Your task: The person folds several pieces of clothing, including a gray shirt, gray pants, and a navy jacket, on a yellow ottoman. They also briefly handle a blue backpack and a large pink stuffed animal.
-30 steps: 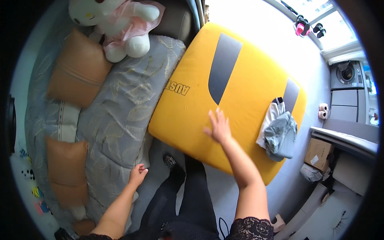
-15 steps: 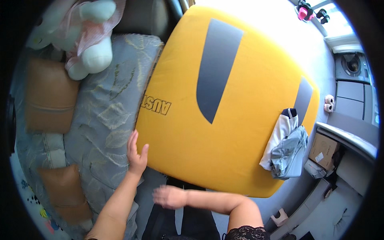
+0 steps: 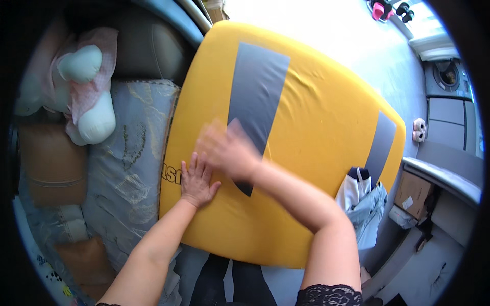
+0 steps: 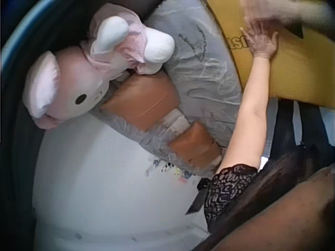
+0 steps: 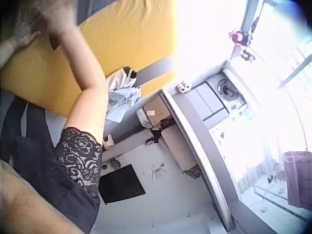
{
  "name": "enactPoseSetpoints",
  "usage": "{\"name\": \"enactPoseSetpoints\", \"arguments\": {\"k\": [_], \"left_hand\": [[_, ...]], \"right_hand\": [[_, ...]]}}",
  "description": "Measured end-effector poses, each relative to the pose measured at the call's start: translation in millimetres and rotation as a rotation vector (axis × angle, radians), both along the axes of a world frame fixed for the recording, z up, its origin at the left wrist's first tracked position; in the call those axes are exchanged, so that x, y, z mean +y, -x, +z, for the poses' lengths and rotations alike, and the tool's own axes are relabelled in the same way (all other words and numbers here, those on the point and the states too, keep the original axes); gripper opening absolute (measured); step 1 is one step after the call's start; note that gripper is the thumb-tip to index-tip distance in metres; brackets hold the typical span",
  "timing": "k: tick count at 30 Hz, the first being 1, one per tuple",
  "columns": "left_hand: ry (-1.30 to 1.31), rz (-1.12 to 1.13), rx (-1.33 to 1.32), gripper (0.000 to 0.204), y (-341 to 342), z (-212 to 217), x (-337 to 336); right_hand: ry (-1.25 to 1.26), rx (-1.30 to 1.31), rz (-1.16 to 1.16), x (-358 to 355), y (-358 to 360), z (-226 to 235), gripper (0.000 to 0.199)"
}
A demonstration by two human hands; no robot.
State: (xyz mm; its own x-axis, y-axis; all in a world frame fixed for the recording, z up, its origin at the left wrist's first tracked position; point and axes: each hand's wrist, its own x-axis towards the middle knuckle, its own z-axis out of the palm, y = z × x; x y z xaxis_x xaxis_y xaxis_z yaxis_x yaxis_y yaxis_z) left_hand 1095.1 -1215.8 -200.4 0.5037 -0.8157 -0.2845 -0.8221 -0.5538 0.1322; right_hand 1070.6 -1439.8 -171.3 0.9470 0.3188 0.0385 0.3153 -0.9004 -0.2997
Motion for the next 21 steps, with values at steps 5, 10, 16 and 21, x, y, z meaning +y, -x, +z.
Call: {"name": "enactPoseSetpoints", "arguments": {"k": [5,10,16,21], "left_hand": [[0.116,-0.052,-0.065,0.077,0.9,-7.0,-2.8],[0.232,-0.053,-0.073,0.074,0.2,-19.6,-1.0],[0.258,-0.02,-0.027,0.072,1.7,-26.0,6.8],[0.351,-0.073,-0.05,0.071,-3.0,-37.7,-4.0]], "right_hand": [[0.527,0.2,-0.187,-126.1,-106.5,-12.9,0.044],[0.304,-0.022,-1.028,-236.5,-169.1,9.8,0.035],[-0.046,-0.194,0.555,-27.1,-154.2,-33.3,0.049],[0.139,0.168,-0.962,-290.0,-209.8,-19.3,0.037]]}}
